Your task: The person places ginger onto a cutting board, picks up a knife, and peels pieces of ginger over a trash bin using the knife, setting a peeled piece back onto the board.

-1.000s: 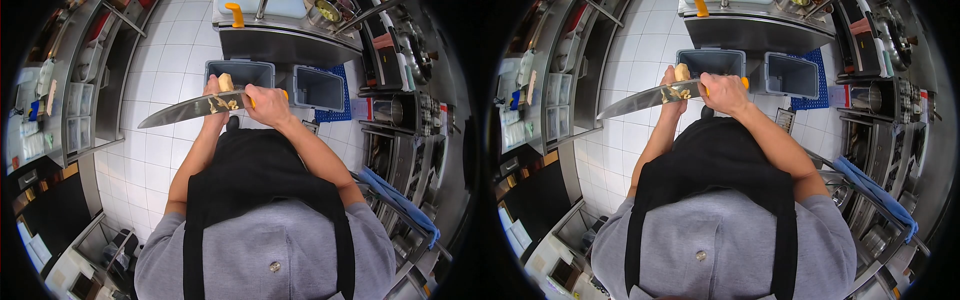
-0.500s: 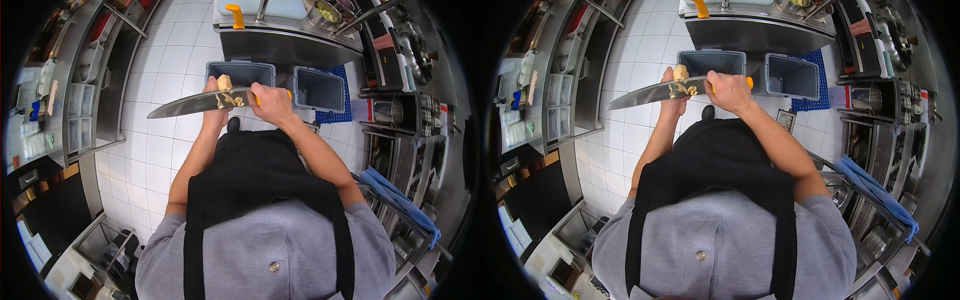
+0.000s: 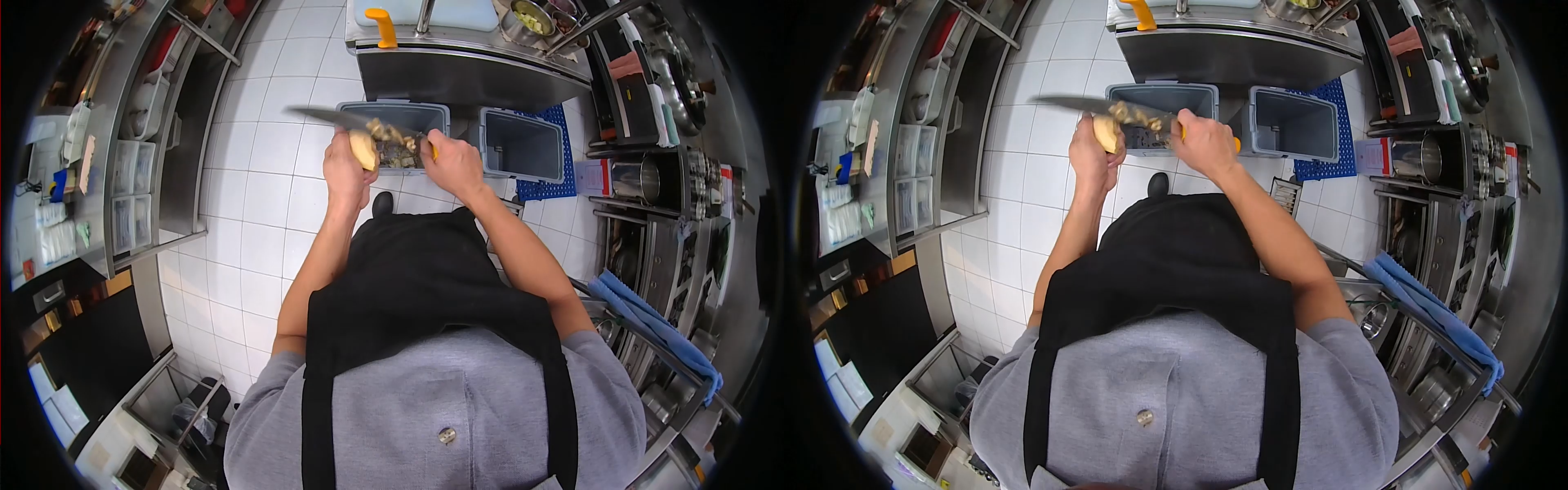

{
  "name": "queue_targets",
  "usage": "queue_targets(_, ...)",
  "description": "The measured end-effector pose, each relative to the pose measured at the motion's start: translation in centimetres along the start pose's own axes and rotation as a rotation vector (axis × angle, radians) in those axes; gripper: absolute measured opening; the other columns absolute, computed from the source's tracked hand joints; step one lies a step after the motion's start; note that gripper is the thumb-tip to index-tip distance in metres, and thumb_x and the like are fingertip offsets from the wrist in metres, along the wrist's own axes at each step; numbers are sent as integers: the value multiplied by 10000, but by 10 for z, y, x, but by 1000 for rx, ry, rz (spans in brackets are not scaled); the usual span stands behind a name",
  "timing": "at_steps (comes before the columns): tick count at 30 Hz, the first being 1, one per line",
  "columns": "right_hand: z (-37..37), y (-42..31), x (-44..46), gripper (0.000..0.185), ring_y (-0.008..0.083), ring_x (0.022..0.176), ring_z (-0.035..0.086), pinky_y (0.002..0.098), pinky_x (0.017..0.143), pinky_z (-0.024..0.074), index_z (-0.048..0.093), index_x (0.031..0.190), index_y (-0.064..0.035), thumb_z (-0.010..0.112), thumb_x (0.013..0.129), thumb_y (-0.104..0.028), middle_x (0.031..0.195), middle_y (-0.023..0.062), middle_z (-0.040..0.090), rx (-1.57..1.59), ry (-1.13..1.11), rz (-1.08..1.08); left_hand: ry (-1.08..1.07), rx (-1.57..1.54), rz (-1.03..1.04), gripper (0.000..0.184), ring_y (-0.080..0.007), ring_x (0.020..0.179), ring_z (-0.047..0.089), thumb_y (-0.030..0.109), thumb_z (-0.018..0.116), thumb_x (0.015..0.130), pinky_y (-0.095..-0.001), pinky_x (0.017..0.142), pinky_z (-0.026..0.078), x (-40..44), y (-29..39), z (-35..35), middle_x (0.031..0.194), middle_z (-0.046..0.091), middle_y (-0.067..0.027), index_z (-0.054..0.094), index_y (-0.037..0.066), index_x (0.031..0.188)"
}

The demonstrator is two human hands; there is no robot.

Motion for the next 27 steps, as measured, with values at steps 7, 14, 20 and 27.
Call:
queue_targets(7,2,2,1,217,430,717,682,542,667,540,597,871,-52,588,925,-262,772,182,703,125,-64,120,131,-49,-65,483,-116,374,312,374,300,1059,-250,343,250,2,-2,-2,629,532,-116,545,-20,926)
queue_targets(14,-21,-69,-8,160,361,606,650,455,526,512,526,831,-62,662,866,-139,697,132,659,116,103,-224,191,-90,64,380,-88,515,514,466,438,1050,-229,374,339,7,-6,-8,715,564,-8,527,119,923)
queue_targets(20,-28,-64,-5,164,353,598,654,456,513,511,520,821,-60,657,871,-135,689,126,658,120,183,-225,185,-88,-24,337,-92,498,492,408,423,1066,-224,375,323,-2,-4,-4,720,562,-24,515,110,939)
queue_targets(27,-25,-49,0,167,367,595,651,470,520,517,517,823,-62,650,876,-149,691,131,660,84,153,-151,174,1,29,205,-57,549,475,222,435,1075,-223,401,298,-7,10,0,753,534,1,563,62,1077)
Point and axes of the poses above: each hand's wrist, its own x-axis towards the middle knuckle, its own z-axis out of the palm, y = z × x, the point moved 10 cm from there along x, towards the middle knuckle
